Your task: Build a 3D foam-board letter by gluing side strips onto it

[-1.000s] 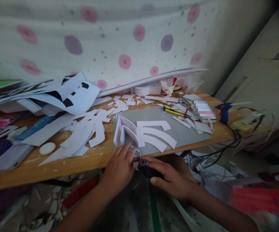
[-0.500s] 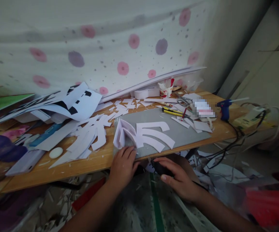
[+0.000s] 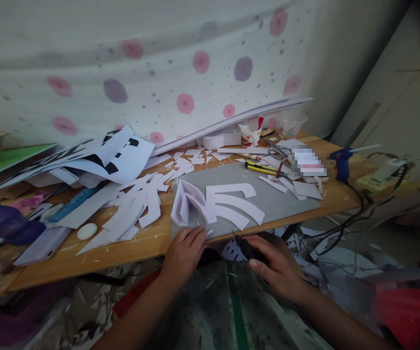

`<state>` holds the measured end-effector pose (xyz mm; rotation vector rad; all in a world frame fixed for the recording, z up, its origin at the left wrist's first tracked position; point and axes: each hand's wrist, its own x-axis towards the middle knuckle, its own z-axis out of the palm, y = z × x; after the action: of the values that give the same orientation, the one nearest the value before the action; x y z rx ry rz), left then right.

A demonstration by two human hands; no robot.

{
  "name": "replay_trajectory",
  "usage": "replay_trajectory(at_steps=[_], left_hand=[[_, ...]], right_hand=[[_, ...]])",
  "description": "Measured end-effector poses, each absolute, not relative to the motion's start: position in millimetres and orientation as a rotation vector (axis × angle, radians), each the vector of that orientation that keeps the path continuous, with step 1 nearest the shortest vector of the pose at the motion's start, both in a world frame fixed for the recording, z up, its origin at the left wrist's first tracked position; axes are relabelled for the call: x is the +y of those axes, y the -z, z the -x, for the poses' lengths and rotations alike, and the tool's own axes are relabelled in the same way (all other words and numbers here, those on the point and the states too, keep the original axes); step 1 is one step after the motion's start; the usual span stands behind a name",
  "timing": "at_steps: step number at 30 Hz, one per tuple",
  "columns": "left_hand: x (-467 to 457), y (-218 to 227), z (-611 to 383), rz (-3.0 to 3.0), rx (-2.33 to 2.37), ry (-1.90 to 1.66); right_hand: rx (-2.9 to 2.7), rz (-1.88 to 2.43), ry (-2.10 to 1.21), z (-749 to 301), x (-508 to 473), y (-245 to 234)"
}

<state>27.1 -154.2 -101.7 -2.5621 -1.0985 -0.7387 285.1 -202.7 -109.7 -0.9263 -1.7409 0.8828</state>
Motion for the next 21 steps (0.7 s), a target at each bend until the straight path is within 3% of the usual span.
replay_trajectory(at_steps=[13,19,21], left_hand=[[-175,113,-14,2.607,-0.775,1.071],[-209,144,31,2.946,-0.910,0.824],[-219,149,51,2.923,-1.258,0.716]], right_hand=[[-1.729,0.989,-0.872,-286,-204,106],[-1.683,1.116,-0.912,-289,-207,121],[-1.693,1.098,-0.940,-290,-207,126]])
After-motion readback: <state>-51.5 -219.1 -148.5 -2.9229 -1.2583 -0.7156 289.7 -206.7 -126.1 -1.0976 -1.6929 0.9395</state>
